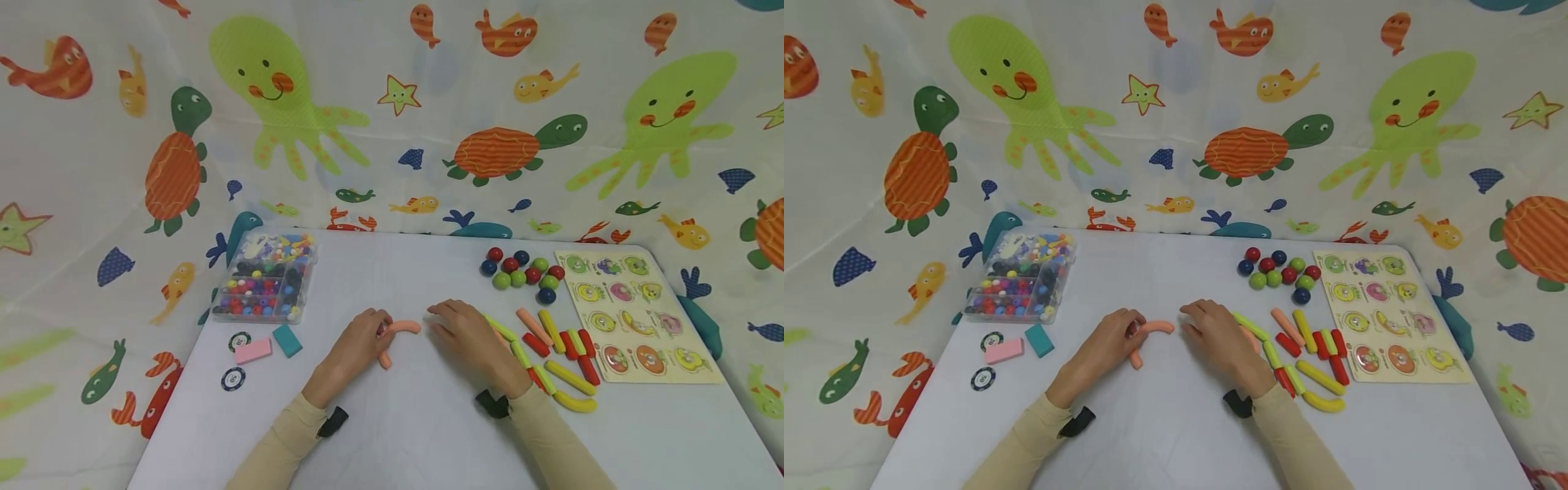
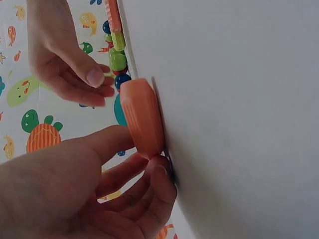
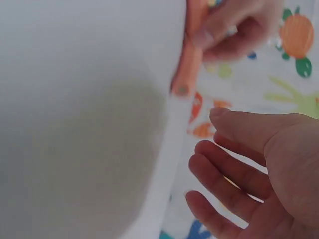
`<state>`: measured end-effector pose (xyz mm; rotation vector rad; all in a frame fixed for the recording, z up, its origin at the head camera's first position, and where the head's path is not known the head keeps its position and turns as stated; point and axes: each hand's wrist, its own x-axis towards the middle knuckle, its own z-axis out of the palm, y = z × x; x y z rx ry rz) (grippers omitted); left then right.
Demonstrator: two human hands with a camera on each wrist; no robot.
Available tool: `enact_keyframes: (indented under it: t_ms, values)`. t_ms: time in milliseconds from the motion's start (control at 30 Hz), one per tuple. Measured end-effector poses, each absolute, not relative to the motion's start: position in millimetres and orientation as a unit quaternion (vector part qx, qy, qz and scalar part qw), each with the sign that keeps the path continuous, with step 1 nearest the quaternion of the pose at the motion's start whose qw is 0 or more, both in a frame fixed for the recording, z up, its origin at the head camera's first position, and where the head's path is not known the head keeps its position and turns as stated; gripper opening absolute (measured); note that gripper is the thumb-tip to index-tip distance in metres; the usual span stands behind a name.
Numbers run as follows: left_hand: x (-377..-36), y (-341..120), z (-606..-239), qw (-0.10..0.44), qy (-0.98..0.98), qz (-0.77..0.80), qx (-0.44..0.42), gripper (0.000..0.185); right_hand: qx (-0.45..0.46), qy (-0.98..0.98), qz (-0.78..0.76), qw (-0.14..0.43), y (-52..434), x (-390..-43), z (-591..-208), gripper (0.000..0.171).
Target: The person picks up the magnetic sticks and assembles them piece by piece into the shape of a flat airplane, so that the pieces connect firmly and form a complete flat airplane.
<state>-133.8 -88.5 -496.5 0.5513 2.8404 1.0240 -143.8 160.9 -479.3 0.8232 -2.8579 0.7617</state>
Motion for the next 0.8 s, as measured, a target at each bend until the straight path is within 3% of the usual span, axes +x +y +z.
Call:
enact_keyframes:
  t_ms: [267, 500, 800]
  values:
    - [-138, -100, -495, 0.042, 0.925, 0.344, 0.154, 0.02, 0.171, -0.945, 0.278, 0.033, 213, -157, -459, 0.034]
    - [-145, -107, -494, 0.048, 0.926, 0.351, 0.129, 0.023, 0.126, -0.949, 0.267, 0.111, 257, -158, -449, 0.03]
    - [-147, -112, -493, 0.057, 0.927, 0.355, 0.104, 0.022, 0.061, -0.959, 0.256, 0.103, 299, -145, -457, 0.032]
